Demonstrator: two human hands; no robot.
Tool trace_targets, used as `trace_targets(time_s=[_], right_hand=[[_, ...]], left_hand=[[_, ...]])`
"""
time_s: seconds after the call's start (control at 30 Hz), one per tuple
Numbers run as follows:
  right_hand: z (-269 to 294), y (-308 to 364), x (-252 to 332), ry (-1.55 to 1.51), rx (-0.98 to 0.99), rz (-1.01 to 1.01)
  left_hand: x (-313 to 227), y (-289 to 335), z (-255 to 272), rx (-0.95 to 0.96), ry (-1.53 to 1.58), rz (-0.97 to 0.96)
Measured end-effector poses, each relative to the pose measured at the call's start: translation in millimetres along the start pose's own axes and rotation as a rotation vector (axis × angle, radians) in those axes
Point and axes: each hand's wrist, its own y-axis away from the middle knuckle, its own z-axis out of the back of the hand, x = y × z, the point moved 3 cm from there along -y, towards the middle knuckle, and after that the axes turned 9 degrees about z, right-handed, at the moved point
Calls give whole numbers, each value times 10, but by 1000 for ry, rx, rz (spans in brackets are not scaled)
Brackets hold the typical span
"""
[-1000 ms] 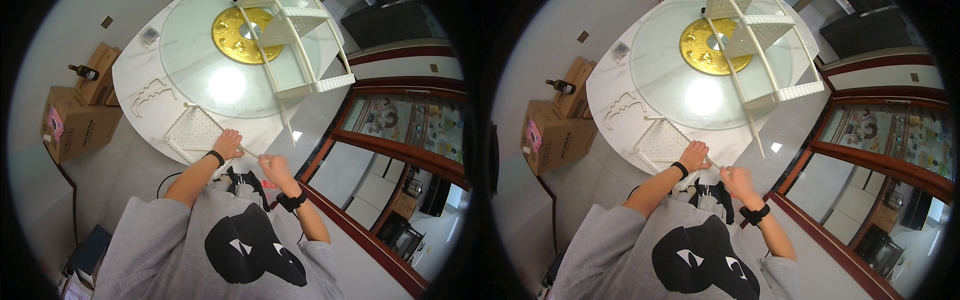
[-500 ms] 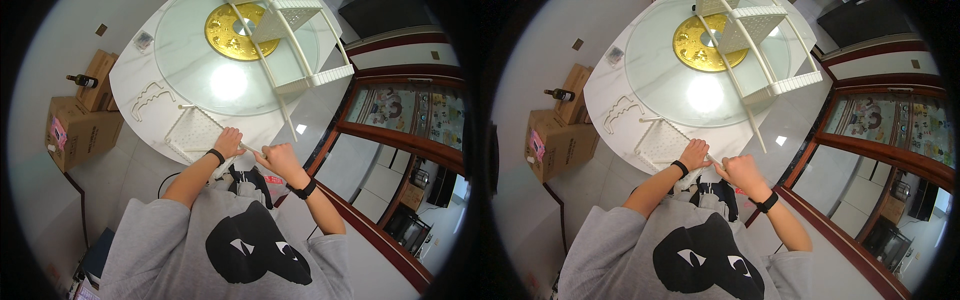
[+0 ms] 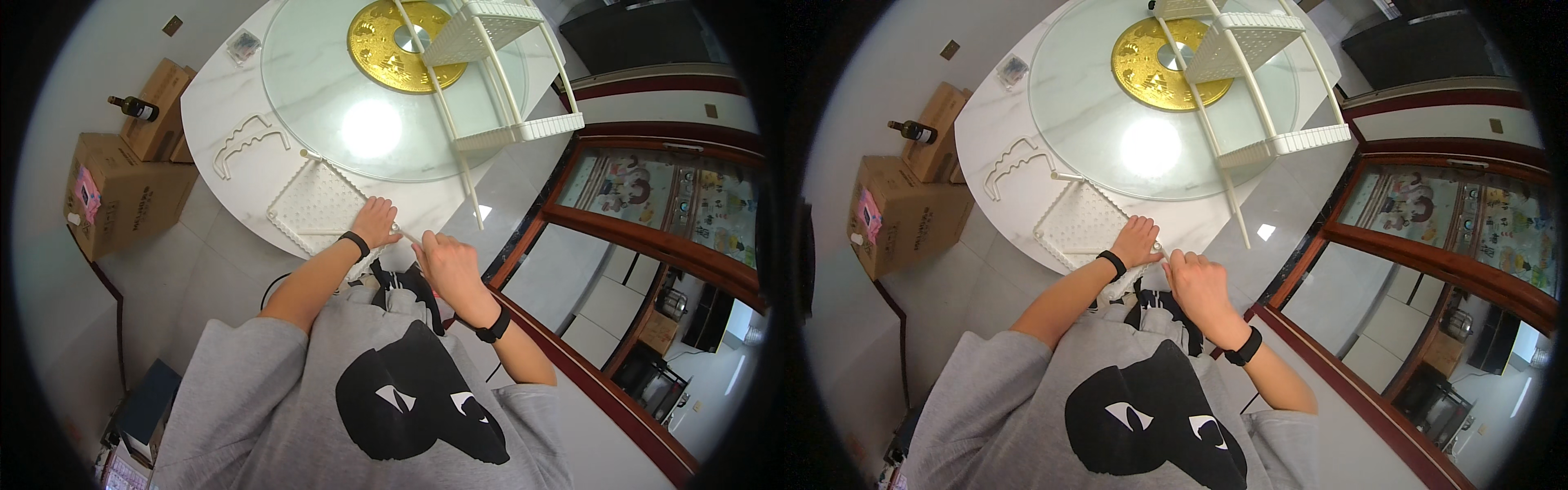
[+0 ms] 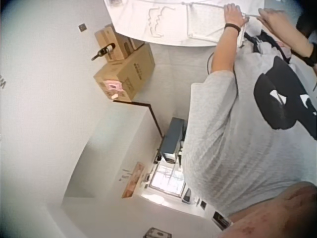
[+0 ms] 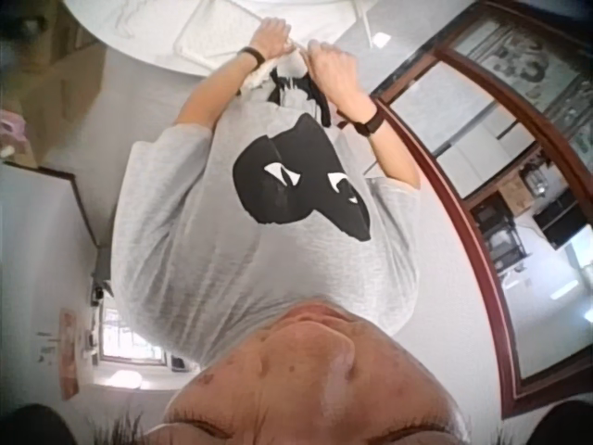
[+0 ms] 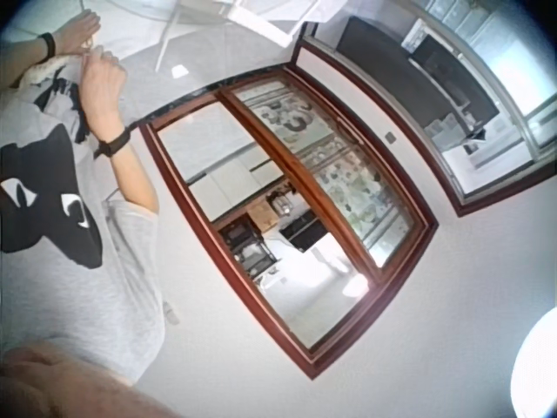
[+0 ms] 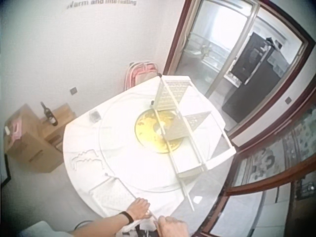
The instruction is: The person disassembles a white plastic multi-tier shelf unit by hand, removing the shelf trays from the support pillars and placing the components onto a table.
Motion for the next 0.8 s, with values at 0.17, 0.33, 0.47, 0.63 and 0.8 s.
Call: trace_targets(time_s=[0.17,0.33,0.47,0.63,0.8], right_hand=[[285,8,-55,86,101,-125],[247,127,-92,25,92,-259],[34,102,-30,-179,85,-385],[-792,3,-7,-357,204,-302],[-1182,73,-105,-270,472,-392]], left_hand=[[49,5,103,111,34,23],[168,140,701,-200,147,-89],[731,535,1112,51,317,252],[1371,895,1302,-123,432,566],[1636,919,1389,-64,475,768]])
